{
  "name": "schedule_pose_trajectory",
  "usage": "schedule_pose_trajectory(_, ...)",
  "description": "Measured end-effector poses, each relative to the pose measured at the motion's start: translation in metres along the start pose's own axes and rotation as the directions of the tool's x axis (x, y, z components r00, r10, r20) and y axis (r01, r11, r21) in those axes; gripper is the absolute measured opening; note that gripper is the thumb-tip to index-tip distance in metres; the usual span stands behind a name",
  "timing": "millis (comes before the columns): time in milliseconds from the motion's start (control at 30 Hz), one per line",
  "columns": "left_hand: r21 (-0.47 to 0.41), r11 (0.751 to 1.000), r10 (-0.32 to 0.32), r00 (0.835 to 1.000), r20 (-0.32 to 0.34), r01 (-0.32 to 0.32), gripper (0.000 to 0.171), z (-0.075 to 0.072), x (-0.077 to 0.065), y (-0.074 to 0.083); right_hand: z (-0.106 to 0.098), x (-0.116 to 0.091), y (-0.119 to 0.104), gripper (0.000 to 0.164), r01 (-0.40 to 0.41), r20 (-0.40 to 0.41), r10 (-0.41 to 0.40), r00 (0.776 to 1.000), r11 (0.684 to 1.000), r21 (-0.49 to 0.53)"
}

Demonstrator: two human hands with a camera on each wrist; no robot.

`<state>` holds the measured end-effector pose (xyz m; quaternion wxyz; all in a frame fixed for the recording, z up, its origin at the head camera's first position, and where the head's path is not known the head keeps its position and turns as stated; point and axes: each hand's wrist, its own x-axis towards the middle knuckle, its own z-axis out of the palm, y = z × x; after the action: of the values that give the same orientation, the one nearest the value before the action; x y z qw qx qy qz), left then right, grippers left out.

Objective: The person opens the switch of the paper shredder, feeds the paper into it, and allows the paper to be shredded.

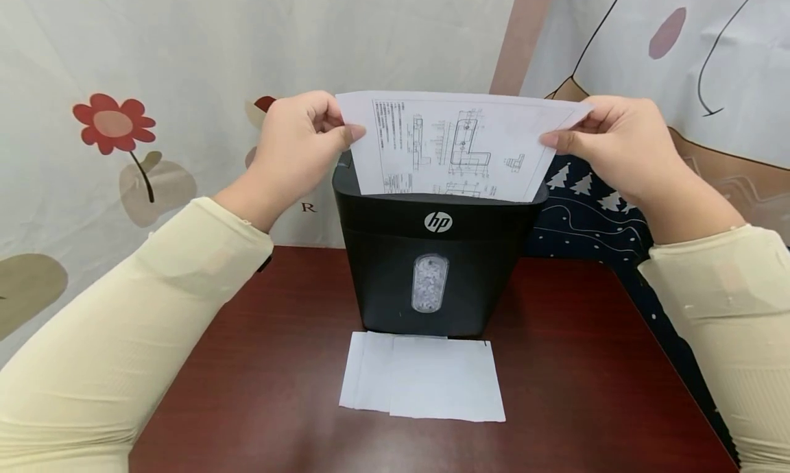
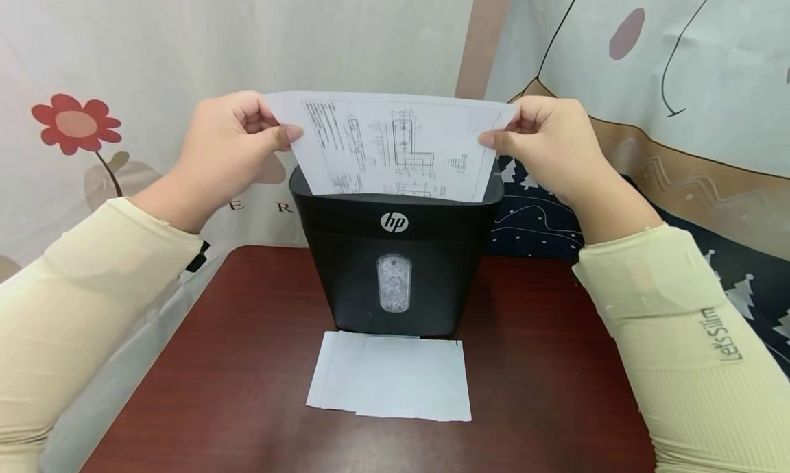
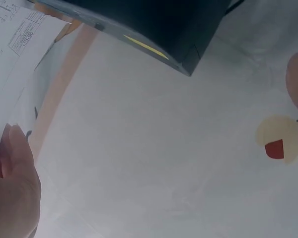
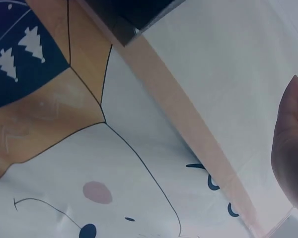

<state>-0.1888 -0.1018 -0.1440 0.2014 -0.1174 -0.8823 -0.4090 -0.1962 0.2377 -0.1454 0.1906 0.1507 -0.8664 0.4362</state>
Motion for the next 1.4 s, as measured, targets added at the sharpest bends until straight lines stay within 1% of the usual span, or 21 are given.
schedule_pose_trajectory(33, -0.006, 1.0, 0.004, 1.0, -0.004, -0.004, 0.016, 0.0, 0.002, 0.0, 0.0, 0.002, -0.001, 0.011, -0.004, 0.001, 0.004, 1.0, 1.0, 0.002)
schedule_pose_trajectory(133, -0.043, 0.998, 0.047, 0.999, -0.017, -0.048, 0.016, 0.0, 0.008, -0.001, 0.0, 0.008, -0.002, 0.014, -0.007, 0.001, 0.007, 1.0, 1.0, 0.001)
schedule_pose_trajectory(200, -0.04, 0.998, 0.054, 0.998, -0.018, -0.055, 0.016, 0.0, 0.011, -0.001, 0.001, 0.011, -0.002, 0.015, -0.001, -0.003, 0.001, 1.0, 1.0, -0.014)
schedule_pose_trajectory(467, -0.013, 0.999, 0.046, 0.999, 0.014, -0.046, 0.018, 0.002, 0.021, -0.001, 0.005, 0.02, 0.003, 0.013, -0.007, -0.011, 0.007, 1.0, 1.0, -0.025)
schedule_pose_trajectory(633, 0.0, 0.999, 0.036, 0.999, 0.032, -0.036, 0.017, 0.004, 0.026, -0.003, 0.006, 0.025, 0.005, 0.019, 0.008, -0.002, -0.008, 1.0, 0.999, -0.031)
schedule_pose_trajectory(800, 0.046, 0.999, 0.018, 0.999, 0.039, -0.02, 0.016, 0.005, 0.031, -0.005, 0.008, 0.029, 0.007, 0.026, 0.009, 0.005, -0.009, 1.0, 0.997, -0.072)
schedule_pose_trajectory(900, 0.064, 0.998, 0.022, 0.999, 0.039, -0.025, 0.017, 0.007, 0.034, -0.008, 0.01, 0.031, 0.008, 0.029, 0.002, 0.006, -0.002, 1.0, 0.996, -0.092)
schedule_pose_trajectory(1033, 0.061, 0.998, 0.03, 0.999, 0.038, -0.032, 0.019, 0.01, 0.036, -0.012, 0.013, 0.034, 0.009, 0.027, 0.002, 0.009, -0.001, 1.0, 0.994, -0.106)
schedule_pose_trajectory(1267, 0.055, 0.997, 0.044, 0.998, 0.05, -0.047, 0.018, 0.015, 0.039, -0.018, 0.018, 0.036, 0.013, 0.021, -0.001, 0.011, 0.002, 1.0, 0.998, -0.07)
schedule_pose_trajectory(1400, 0.06, 0.997, 0.044, 0.998, 0.053, -0.047, 0.018, 0.017, 0.039, -0.02, 0.02, 0.037, 0.016, 0.021, 0.009, 0.008, -0.008, 1.0, 0.997, -0.077)
